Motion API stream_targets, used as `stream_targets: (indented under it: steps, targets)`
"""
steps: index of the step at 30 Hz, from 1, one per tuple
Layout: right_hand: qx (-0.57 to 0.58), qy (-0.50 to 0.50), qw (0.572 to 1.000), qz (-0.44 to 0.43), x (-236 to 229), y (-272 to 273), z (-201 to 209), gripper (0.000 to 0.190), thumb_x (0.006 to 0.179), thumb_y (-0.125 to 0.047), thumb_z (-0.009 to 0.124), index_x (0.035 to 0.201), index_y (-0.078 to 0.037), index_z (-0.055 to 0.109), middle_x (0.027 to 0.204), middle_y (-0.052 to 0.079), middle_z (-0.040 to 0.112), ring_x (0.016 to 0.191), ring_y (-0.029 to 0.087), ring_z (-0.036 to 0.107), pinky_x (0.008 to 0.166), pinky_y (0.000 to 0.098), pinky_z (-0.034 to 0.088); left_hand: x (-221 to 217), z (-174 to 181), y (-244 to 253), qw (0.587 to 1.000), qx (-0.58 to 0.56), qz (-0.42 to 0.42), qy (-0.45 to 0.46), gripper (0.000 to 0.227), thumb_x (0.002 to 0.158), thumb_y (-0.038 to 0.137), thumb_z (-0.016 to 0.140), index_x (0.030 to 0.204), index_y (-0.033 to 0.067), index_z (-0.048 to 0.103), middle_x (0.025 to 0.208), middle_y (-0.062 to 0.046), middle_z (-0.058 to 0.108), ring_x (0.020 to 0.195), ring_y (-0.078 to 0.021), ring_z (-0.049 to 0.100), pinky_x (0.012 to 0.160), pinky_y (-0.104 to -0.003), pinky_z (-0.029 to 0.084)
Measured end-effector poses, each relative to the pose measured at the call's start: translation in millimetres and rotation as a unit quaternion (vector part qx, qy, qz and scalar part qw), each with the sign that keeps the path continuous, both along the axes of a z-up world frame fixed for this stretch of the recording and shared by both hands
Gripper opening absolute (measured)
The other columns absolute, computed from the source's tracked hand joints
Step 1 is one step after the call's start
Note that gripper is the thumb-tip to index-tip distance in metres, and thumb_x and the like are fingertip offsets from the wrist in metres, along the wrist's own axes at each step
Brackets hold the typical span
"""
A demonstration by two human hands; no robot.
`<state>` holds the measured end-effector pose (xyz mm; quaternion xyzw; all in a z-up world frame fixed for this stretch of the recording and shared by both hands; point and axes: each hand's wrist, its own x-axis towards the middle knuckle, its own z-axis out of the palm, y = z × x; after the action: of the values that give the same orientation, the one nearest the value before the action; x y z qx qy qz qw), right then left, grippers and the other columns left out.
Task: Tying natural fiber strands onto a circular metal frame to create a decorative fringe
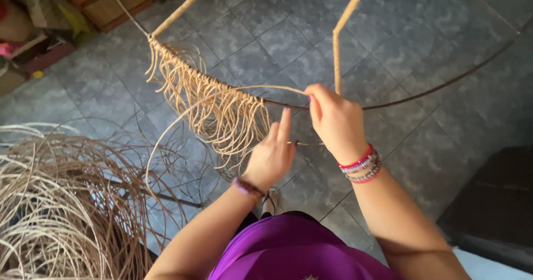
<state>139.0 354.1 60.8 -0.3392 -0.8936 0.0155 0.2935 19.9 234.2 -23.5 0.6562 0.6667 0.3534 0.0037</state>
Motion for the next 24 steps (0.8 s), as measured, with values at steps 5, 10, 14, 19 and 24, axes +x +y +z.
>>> stream_targets:
  steps: [5,10,14,19,24]
  targets:
    - [-0.012,-0.13,0.991,-0.02,-2,6,-14,0.01,0.096,-0.023,0.066,0.103,-0.028,0.072,0.08,-0.005,0.071,0.069,0.023,0.073,0.058,0.0411,0.059,8,-17,41,0.997,-0.048,0.051,-0.023,0.07,0.094,0.026,0.058,0.155,0.0031,0.033,0.103,-0.015,0.063,0.062,-0.0384,0.072,0.051,-0.05,0.058]
    - [-0.234,0.112,0.965,0.019,29,-36,-38,0.054,0.092,-0.001,0.063,0.144,-0.006,0.047,0.094,0.013,0.071,0.081,0.032,0.073,0.069,0.0487,0.059,11,-66,44,0.917,-0.164,-0.01,-0.363,0.016,0.098,0.031,0.06,0.093,0.0167,0.066,0.062,-0.005,0.067,0.058,-0.0282,0.069,0.053,-0.04,0.053]
    - [-0.48,0.3,0.821,0.079,51,-55,-72,0.034,0.109,-0.013,0.042,0.118,0.004,0.07,0.055,0.002,0.044,0.049,0.011,0.049,0.046,0.0232,0.047,33,-110,20,0.867,-0.281,-0.118,-0.393,0.025,0.095,0.038,0.06,0.085,0.0166,0.068,0.066,-0.013,0.067,0.071,-0.0388,0.071,0.06,-0.049,0.053]
    - [-0.345,0.063,0.918,0.183,72,-37,-52,0.044,0.1,-0.045,0.046,0.096,-0.005,0.065,0.089,0.012,0.071,0.06,0.026,0.065,0.054,0.0402,0.051,3,36,-14,0.987,-0.053,-0.148,-0.017,0.009,0.086,0.026,0.067,0.086,0.0171,0.064,0.095,-0.005,0.058,0.089,-0.032,0.06,0.068,-0.042,0.05]
    - [-0.076,-0.006,0.985,0.152,75,-28,-65,0.01,0.09,-0.019,0.071,0.086,-0.01,0.067,0.076,0.007,0.064,0.063,0.034,0.067,0.058,0.0432,0.055,-14,65,16,0.947,-0.004,-0.242,-0.21,0.011,0.095,0.007,0.052,0.104,0.0076,0.059,0.092,-0.015,0.06,0.084,-0.0427,0.065,0.068,-0.048,0.054]
